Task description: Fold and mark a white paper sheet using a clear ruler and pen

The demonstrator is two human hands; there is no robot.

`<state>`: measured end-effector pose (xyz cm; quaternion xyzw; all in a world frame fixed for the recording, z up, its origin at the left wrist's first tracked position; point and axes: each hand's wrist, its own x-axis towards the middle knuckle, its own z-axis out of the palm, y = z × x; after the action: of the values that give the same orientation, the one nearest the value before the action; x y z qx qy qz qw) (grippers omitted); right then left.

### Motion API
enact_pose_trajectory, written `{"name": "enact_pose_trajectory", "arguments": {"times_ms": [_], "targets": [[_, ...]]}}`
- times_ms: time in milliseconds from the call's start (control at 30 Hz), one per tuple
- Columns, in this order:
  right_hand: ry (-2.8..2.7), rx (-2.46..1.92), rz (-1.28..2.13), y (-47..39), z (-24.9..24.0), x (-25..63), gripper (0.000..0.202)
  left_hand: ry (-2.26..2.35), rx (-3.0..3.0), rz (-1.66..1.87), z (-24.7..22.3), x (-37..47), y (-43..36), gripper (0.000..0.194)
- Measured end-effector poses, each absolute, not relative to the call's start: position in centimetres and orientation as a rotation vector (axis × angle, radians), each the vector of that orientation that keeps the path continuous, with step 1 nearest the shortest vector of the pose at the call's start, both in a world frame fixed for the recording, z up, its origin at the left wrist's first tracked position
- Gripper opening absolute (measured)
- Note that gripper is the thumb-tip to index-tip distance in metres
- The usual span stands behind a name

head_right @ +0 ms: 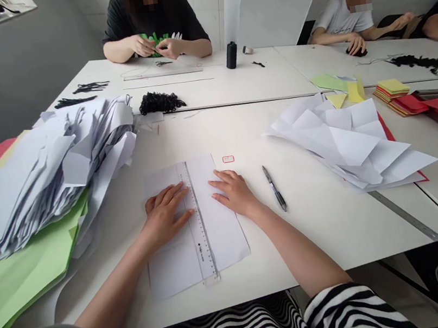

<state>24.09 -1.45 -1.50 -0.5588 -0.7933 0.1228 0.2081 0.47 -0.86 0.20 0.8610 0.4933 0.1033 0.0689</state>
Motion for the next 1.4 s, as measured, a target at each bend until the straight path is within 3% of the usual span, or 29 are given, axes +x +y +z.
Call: {"name": "enact_pose_trajectory", "arguments": {"times_ms": [1400], "targets": [[-2.203,-1.529,0.330,-1.43,-1.66,23.84,0.038,1.489,2.590,0.309,0.20,0.26,-0.71,0.050]]}}
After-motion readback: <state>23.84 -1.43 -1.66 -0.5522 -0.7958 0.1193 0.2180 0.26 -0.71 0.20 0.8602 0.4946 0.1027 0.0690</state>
